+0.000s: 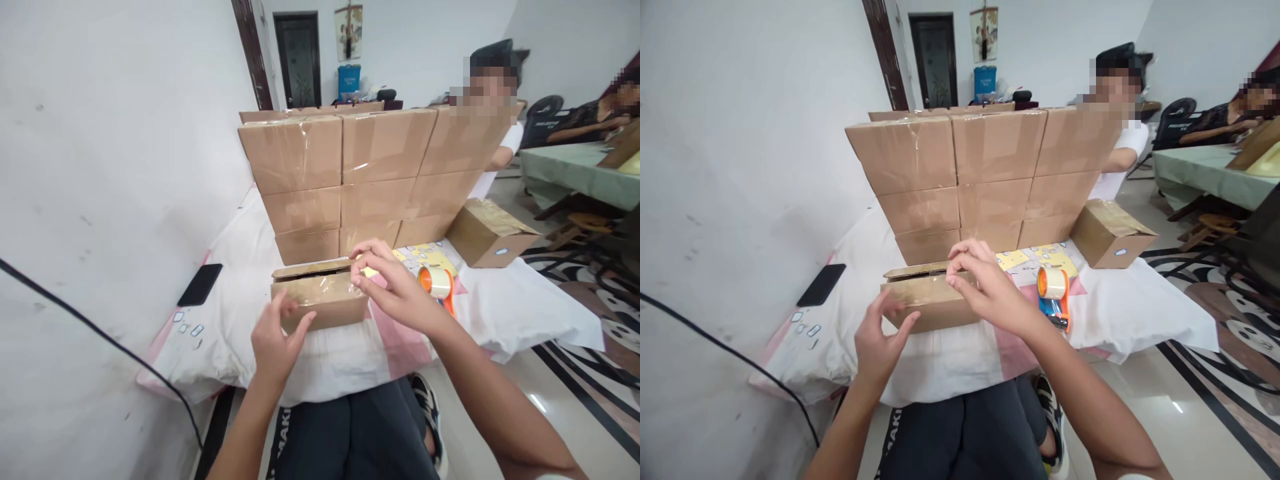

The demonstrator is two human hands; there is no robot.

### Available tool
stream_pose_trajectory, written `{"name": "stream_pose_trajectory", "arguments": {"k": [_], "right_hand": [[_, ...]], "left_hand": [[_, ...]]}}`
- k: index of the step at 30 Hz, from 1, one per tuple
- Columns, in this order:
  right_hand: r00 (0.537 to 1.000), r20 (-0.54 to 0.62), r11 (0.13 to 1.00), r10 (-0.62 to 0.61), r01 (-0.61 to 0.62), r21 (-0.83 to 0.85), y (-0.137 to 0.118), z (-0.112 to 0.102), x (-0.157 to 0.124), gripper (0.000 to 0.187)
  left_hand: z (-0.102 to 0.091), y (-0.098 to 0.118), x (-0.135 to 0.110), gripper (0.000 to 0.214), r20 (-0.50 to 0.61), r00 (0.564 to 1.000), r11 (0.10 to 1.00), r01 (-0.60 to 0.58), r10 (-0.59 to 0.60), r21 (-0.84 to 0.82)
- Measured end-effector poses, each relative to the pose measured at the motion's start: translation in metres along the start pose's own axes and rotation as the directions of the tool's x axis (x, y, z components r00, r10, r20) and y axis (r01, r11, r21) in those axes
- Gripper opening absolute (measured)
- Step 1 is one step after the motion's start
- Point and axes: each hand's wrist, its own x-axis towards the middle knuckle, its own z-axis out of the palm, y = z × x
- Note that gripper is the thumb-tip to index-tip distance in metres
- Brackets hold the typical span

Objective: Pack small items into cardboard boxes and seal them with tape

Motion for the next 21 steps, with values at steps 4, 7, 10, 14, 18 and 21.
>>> {"name": "stream_pose_trajectory", "arguments": {"k": [4,7,10,14,18,21], "right_hand": [[0.99,0.132,0.988,0.055,-0.073,0.133,0.004,-0.001,0.028,0.023],[0.958,0.251,0.962,0.137,-0.189,0.198,0.023,0.017,0.046,0.021],[0.927,0.299,0.962,0.228,-0.262,0.079,0.049,0.042,0.058,0.018],[0.906,0.226,0.927,0.358,-0.314,-0.206,0.073,0.071,0.062,0.014],[0.888,0.207,0.878,0.41,-0.322,-0.355,0.073,0.083,0.06,0.012],[0.909,0.134,0.847,0.395,-0.304,-0.436,0.075,0.083,0.064,0.015]], "left_hand": [[0.002,-0.015,0.03,0.091,0.256,0.939,0.916,-0.299,0.232,0.268],[0.009,-0.02,0.033,0.094,0.367,0.912,0.909,-0.301,0.185,0.289],[0.01,-0.02,0.027,0.097,0.37,0.914,0.91,-0.284,0.163,0.301],[0.006,-0.018,0.021,0.07,0.379,0.898,0.861,-0.364,0.224,0.355],[0.005,-0.016,0.019,0.046,0.369,0.895,0.837,-0.392,0.25,0.382],[0.005,-0.016,0.018,0.042,0.349,0.9,0.84,-0.39,0.261,0.377]]}}
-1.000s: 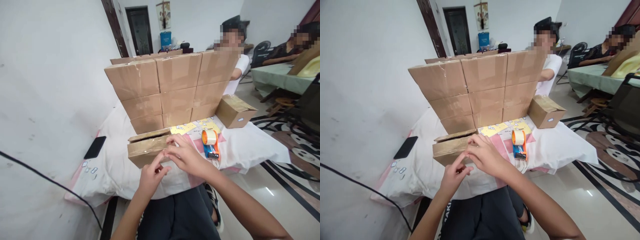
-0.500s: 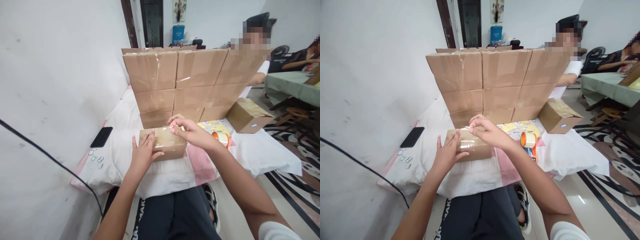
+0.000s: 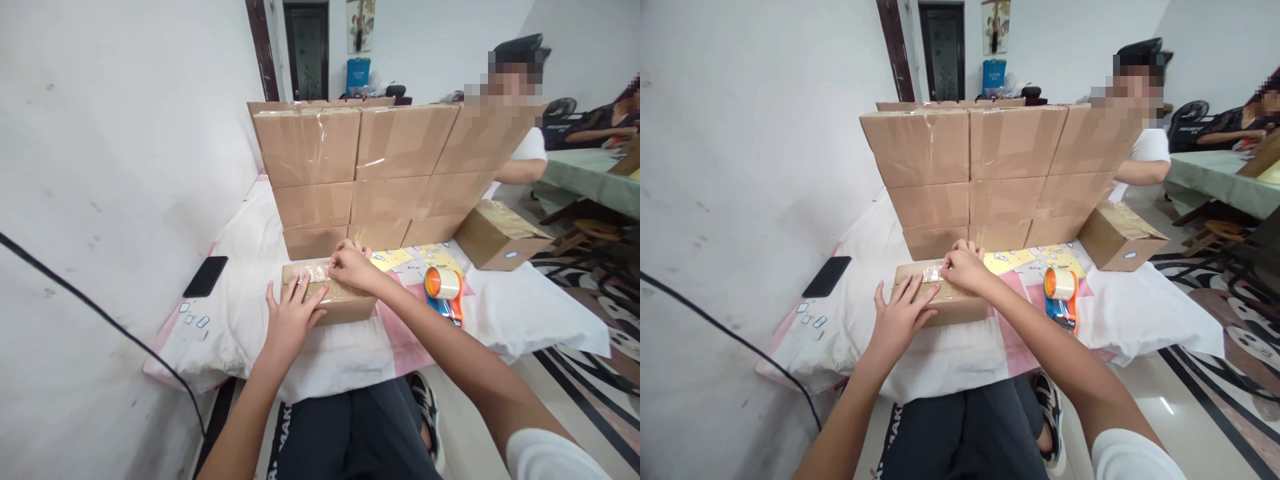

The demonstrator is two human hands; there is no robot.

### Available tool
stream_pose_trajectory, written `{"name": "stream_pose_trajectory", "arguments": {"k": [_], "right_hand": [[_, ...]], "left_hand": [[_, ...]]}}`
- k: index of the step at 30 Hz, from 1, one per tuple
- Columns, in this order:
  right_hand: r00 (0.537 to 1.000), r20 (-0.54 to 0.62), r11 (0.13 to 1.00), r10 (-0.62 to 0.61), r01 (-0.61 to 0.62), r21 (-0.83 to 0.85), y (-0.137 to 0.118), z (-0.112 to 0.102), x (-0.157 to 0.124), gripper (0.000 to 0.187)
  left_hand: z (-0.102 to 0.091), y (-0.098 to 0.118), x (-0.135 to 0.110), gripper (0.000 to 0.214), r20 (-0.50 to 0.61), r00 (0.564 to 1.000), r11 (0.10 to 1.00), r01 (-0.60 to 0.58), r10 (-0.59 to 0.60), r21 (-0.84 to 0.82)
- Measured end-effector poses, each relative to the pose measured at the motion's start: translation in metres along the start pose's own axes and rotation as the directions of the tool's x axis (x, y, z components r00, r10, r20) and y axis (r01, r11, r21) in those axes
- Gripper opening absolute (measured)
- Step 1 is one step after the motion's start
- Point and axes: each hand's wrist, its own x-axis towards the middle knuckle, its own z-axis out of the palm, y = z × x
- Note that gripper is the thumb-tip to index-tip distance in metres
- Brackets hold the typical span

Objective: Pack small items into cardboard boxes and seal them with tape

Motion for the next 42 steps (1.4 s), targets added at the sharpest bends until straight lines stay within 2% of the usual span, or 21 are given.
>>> {"name": "stream_pose_trajectory", "arguments": {"k": [3,5,8,12,16,18,21,27,30,33,36,39,41,42], "right_hand": [[0.976,-0.202,0.987,0.077,-0.103,-0.122,0.017,-0.008,0.009,0.024],[0.934,-0.309,0.963,0.178,-0.23,-0.141,0.044,-0.019,0.012,0.021],[0.864,-0.38,0.911,0.332,-0.398,-0.11,0.108,-0.042,0.002,0.013],[0.804,-0.462,0.886,0.376,-0.457,-0.074,0.211,-0.076,-0.038,0.013],[0.811,-0.42,0.876,0.407,-0.477,-0.073,0.291,-0.095,-0.075,0.012],[0.836,-0.373,0.881,0.404,-0.465,-0.089,0.317,-0.095,-0.084,0.009],[0.87,-0.299,0.891,0.393,-0.441,-0.112,0.341,-0.085,-0.086,0.007],[0.931,-0.154,0.92,0.33,-0.354,-0.166,0.358,-0.062,-0.063,0.027],[0.951,-0.105,0.937,0.291,-0.306,-0.168,0.354,-0.053,-0.051,0.022],[0.945,-0.148,0.939,0.292,-0.313,-0.145,0.344,-0.048,-0.042,0.014],[0.898,-0.288,0.926,0.334,-0.369,-0.077,0.329,-0.052,-0.038,0.02],[0.814,-0.434,0.909,0.386,-0.416,0.029,0.302,-0.062,-0.048,0.028],[0.753,-0.526,0.916,0.395,-0.365,0.165,0.273,-0.062,-0.064,0.028],[0.705,-0.591,0.919,0.392,-0.274,0.283,0.254,-0.059,-0.074,0.026]], "left_hand": [[0.0,0.0,0.0,0.04,-0.046,0.999,0.999,-0.03,0.029,-0.016],[0.0,-0.001,0.0,0.038,-0.105,0.991,0.995,-0.091,0.088,-0.03],[0.001,-0.003,0.0,0.035,-0.202,0.961,0.978,-0.204,0.192,-0.044],[0.004,-0.007,0.002,0.033,-0.255,0.935,0.965,-0.26,0.245,-0.026],[0.008,-0.008,0.004,0.034,-0.291,0.911,0.953,-0.303,0.293,0.012],[0.009,-0.008,0.004,0.034,-0.309,0.9,0.948,-0.316,0.309,0.029],[0.011,-0.008,0.004,0.035,-0.315,0.894,0.946,-0.321,0.319,0.049],[0.016,-0.014,0.006,0.042,-0.296,0.888,0.935,-0.345,0.352,0.077],[0.018,-0.016,0.007,0.046,-0.292,0.885,0.932,-0.353,0.363,0.087],[0.018,-0.016,0.008,0.05,-0.303,0.874,0.924,-0.368,0.381,0.099],[0.017,-0.016,0.008,0.054,-0.284,0.877,0.922,-0.371,0.388,0.113],[0.015,-0.016,0.008,0.056,-0.261,0.888,0.925,-0.364,0.379,0.106],[0.014,-0.015,0.007,0.055,-0.249,0.896,0.93,-0.356,0.368,0.093],[0.014,-0.015,0.007,0.054,-0.24,0.902,0.933,-0.348,0.359,0.087]]}}
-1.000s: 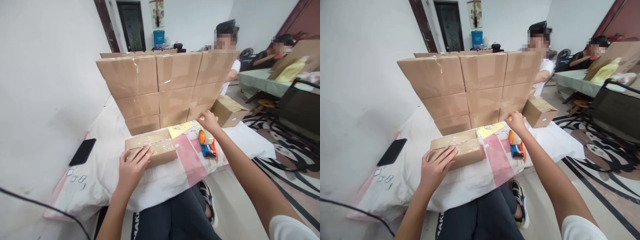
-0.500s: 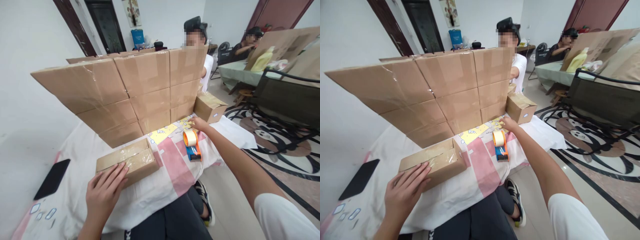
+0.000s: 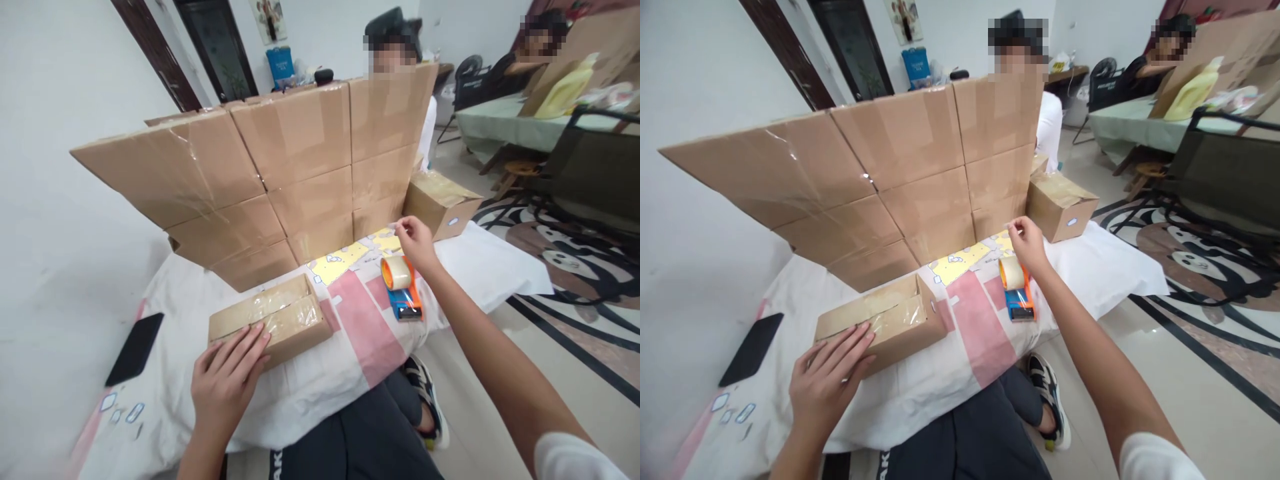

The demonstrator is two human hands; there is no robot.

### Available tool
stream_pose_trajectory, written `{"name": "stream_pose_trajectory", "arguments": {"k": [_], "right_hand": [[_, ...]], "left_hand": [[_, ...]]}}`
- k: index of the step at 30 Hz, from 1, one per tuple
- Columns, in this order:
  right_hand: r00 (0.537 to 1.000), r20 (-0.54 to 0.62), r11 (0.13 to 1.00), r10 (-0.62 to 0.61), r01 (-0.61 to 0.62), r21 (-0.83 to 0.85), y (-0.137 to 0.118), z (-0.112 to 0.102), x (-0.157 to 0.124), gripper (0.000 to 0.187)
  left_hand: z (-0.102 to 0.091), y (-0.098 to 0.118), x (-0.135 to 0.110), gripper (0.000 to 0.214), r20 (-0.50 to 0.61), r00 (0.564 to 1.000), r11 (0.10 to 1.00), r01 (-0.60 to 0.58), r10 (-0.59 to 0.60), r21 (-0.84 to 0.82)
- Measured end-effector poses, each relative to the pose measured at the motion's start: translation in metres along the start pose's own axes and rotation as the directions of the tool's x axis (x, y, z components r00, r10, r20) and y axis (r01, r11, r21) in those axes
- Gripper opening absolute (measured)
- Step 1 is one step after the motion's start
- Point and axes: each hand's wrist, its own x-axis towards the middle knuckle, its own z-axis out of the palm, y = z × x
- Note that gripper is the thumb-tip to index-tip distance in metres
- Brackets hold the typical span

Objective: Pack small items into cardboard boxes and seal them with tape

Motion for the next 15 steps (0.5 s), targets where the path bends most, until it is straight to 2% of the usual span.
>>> {"name": "stream_pose_trajectory", "arguments": {"k": [2,3,5,8,11,15], "right_hand": [[0.99,-0.143,0.956,0.004,0.038,0.292,-0.029,0.001,-0.041,0.02],[0.986,-0.167,0.924,0.009,0.056,0.379,-0.044,0.006,-0.063,0.017],[0.993,-0.117,0.864,0.01,0.051,0.5,-0.072,0.024,-0.105,0.012],[0.999,0.048,0.802,0.01,-0.037,0.597,-0.103,0.06,-0.148,0.009],[0.988,0.153,0.762,0.018,-0.113,0.638,-0.115,0.088,-0.165,0.011],[0.986,0.168,0.756,0.021,-0.125,0.642,-0.112,0.099,-0.167,0.011]], "left_hand": [[-0.001,0.0,0.0,0.05,0.017,1.0,1.0,0.016,-0.016,0.0],[-0.001,0.001,-0.001,0.048,0.026,0.999,1.0,0.022,-0.022,0.001],[-0.001,0.001,-0.001,0.045,0.037,0.999,1.0,0.027,-0.027,-0.001],[0.0,0.001,-0.002,0.043,0.049,0.998,0.999,0.034,-0.034,-0.009],[0.0,0.001,-0.002,0.043,0.064,0.997,0.999,0.048,-0.047,-0.017],[-0.001,0.001,-0.003,0.043,0.07,0.996,0.998,0.055,-0.053,-0.029]]}}
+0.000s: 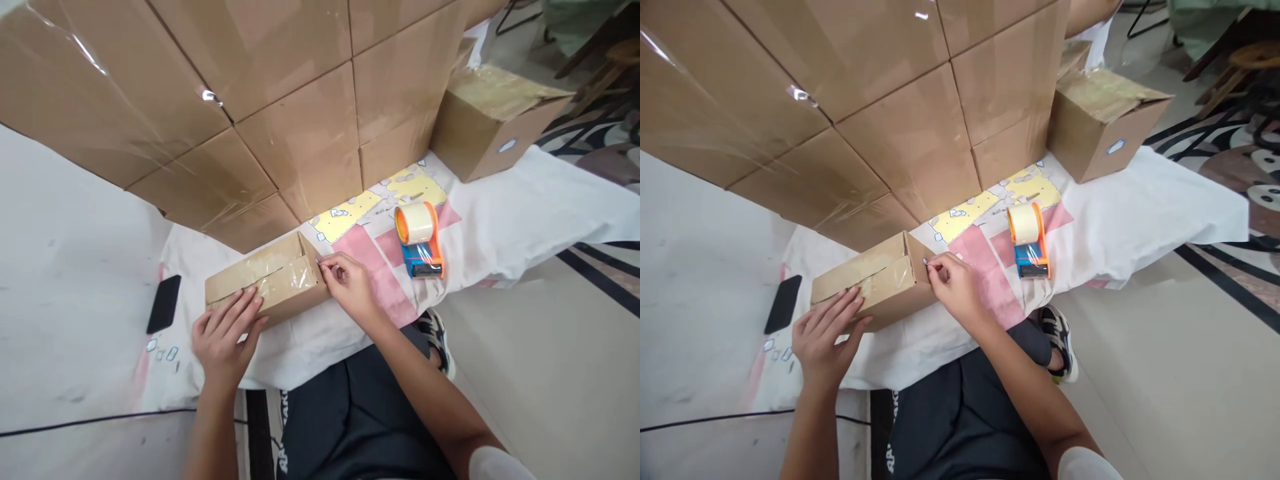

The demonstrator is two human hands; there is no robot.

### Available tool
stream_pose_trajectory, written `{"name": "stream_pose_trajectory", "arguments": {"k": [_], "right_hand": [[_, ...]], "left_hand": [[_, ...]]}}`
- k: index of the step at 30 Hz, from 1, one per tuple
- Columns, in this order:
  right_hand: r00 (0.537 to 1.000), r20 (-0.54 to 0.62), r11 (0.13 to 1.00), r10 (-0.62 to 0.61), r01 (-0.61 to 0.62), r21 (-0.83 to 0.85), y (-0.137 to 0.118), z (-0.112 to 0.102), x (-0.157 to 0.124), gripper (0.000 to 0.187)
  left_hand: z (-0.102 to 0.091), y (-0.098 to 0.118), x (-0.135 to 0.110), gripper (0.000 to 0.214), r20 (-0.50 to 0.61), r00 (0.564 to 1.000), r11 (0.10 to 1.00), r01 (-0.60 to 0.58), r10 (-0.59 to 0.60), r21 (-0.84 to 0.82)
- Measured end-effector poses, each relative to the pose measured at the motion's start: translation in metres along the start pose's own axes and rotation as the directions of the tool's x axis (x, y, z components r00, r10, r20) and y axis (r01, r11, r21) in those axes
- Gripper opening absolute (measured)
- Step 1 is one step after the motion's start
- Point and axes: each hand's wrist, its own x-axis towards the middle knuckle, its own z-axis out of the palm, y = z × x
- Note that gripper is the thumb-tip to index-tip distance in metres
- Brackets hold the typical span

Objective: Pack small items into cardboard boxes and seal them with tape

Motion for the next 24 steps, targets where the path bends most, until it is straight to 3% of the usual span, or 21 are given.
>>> {"name": "stream_pose_trajectory", "arguments": {"k": [17,24], "right_hand": [[1.0,0.013,0.998,-0.022,0.022,0.05,0.012,0.0,-0.004,0.016],[0.985,0.17,0.996,-0.025,0.01,0.089,0.011,-0.013,-0.006,0.029]], "left_hand": [[0.0,-0.002,-0.001,0.046,0.016,1.0,1.0,-0.004,0.004,-0.011],[0.001,-0.004,0.0,0.044,0.022,1.0,1.0,-0.011,0.011,-0.027]]}}
